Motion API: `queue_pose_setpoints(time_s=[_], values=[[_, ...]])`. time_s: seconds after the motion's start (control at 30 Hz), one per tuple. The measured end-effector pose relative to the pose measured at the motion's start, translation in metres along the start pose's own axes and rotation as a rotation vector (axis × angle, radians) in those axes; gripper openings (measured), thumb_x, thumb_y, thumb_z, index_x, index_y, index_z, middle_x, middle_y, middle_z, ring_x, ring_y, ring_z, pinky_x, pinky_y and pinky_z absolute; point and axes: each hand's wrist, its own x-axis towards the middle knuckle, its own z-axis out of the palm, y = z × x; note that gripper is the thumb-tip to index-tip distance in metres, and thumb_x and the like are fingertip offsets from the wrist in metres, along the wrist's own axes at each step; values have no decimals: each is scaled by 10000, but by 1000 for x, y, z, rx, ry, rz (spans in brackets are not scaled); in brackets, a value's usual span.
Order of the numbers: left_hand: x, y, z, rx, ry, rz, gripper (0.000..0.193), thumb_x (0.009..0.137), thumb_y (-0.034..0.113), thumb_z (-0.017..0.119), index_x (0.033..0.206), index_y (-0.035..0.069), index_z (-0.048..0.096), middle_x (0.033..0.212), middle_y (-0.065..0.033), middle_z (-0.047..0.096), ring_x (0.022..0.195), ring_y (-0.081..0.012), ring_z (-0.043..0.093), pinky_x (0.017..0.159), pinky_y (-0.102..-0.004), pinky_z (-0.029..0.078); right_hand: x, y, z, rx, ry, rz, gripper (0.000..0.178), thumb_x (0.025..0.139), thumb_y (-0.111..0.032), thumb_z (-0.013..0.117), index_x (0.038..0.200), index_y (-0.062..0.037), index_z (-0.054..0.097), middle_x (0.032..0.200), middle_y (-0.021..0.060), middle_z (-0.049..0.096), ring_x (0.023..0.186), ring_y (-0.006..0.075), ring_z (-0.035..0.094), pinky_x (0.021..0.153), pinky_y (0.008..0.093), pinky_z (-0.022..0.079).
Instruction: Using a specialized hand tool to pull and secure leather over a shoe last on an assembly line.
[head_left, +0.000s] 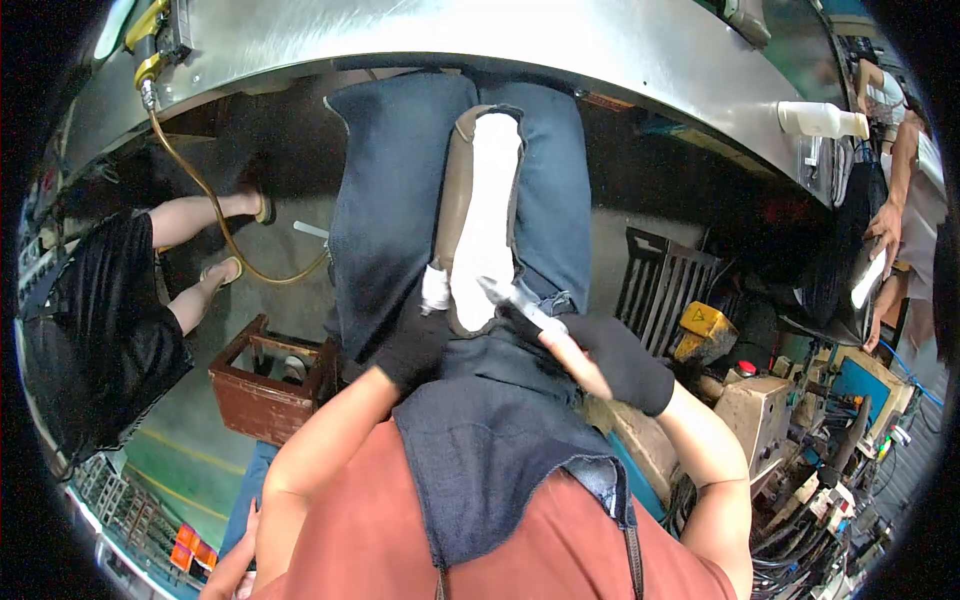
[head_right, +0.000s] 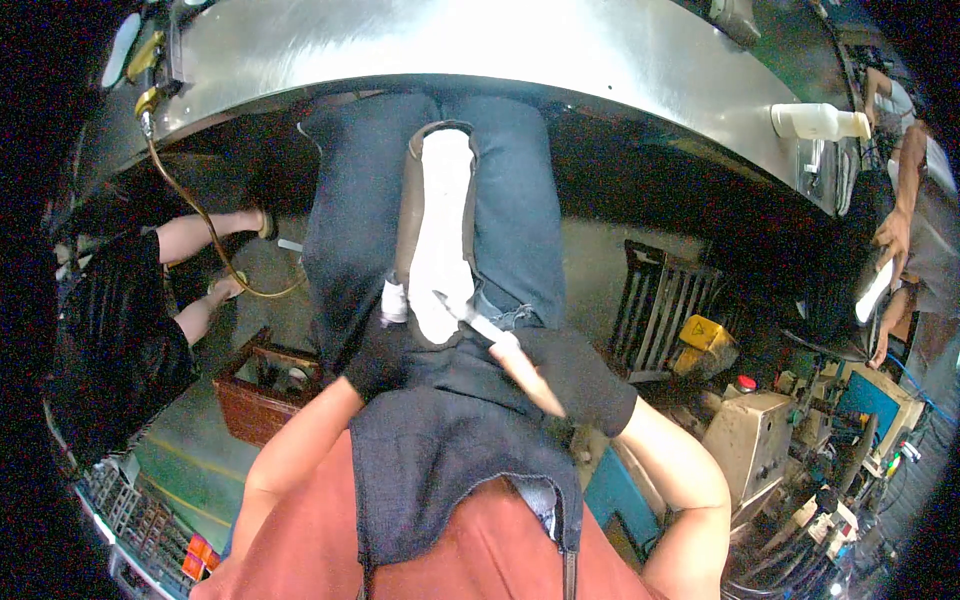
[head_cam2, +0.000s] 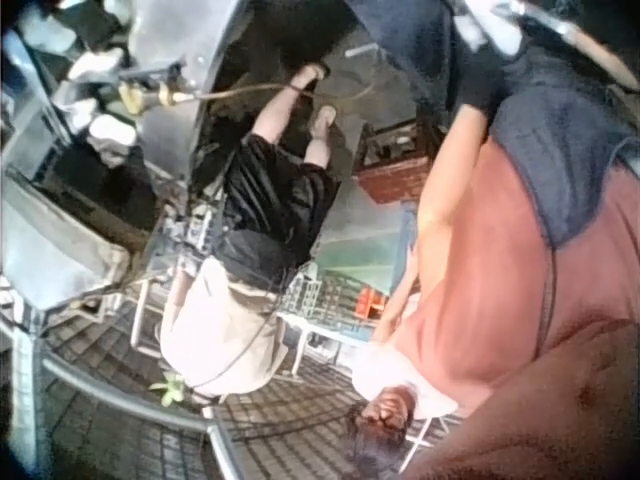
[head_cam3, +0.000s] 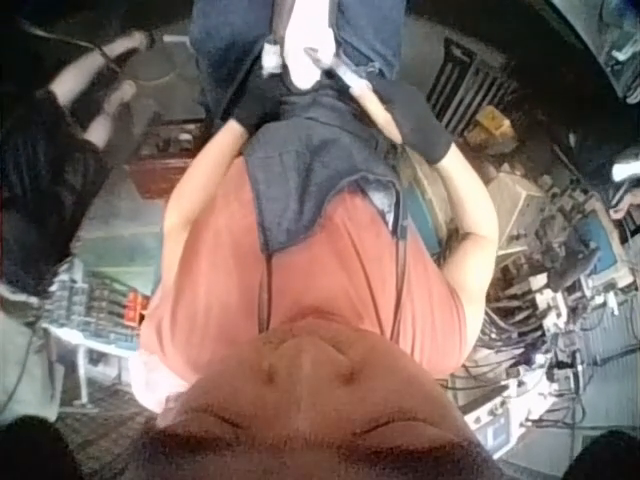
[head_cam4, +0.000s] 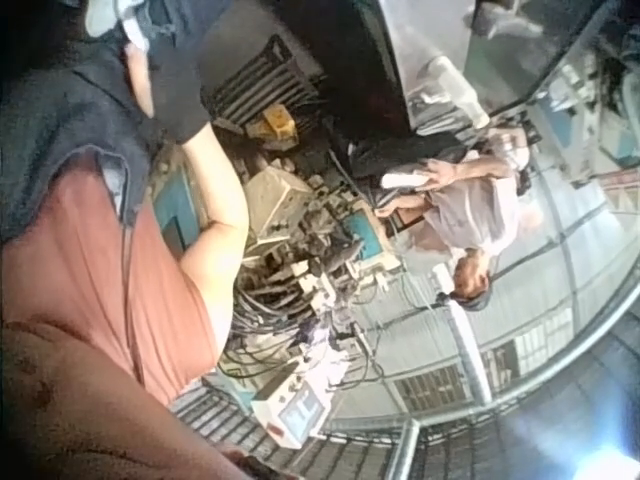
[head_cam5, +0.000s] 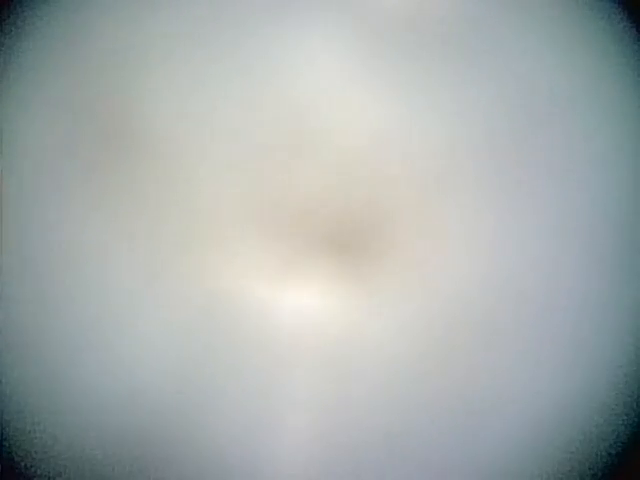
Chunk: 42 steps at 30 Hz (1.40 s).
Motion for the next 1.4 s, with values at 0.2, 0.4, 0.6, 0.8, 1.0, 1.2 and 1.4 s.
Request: queue_pose_setpoints(time_s=[0.2,0.4,0.6,0.8,1.0,1.2,1.4], values=[[9,-13,-13,910,-71,243,408,951,216,592,1327,59,577,1312,-179,610,1284,-244,533,1103,-368,396,0,-64,20,-472,61,-915,415,889,-449,683,921,-36,662,750,116,636,611,325,651,540,396,516],[10,6,-2,1257,-336,383,830,901,347,711,1484,-27,255,1437,-261,444,1366,-339,445,1128,-413,369,27,22,15,-552,114,-387,331,942,-402,617,884,-81,672,775,179,661,664,373,661,602,474,520],[-60,122,15,1511,-74,388,820,797,374,828,1417,6,437,1393,-223,516,1325,-329,496,1103,-427,402,11,25,-1,-297,-31,-346,324,977,-353,573,908,-46,649,810,219,647,743,424,650,647,480,511],[3,226,11,700,-241,781,623,787,144,764,1346,10,523,1325,-165,592,1252,-286,560,1081,-395,436,-18,8,-15,-148,-9,-354,255,999,-210,551,861,3,577,762,148,568,705,333,578,641,387,446],[69,36,39,1205,200,839,633,913,249,692,1445,17,440,1390,-255,551,1282,-331,556,1040,-408,459,-20,15,-11,49,68,-244,267,1023,-226,520,925,7,605,802,141,602,729,245,588,676,367,452],[24,41,44,1439,123,593,571,916,149,653,1433,5,458,1088,-255,696,999,-393,696,841,-429,551,5,17,-50,-23,-35,10,373,1042,-322,488,968,23,606,760,79,578,738,151,510,697,346,457],[9,62,41,1450,-19,484,574,885,115,608,1421,-30,466,1260,-289,615,1166,-436,612,977,-452,499,13,-29,-59,-409,26,-232,384,990,-311,529,848,30,632,831,274,609,767,450,607,665,453,478]])
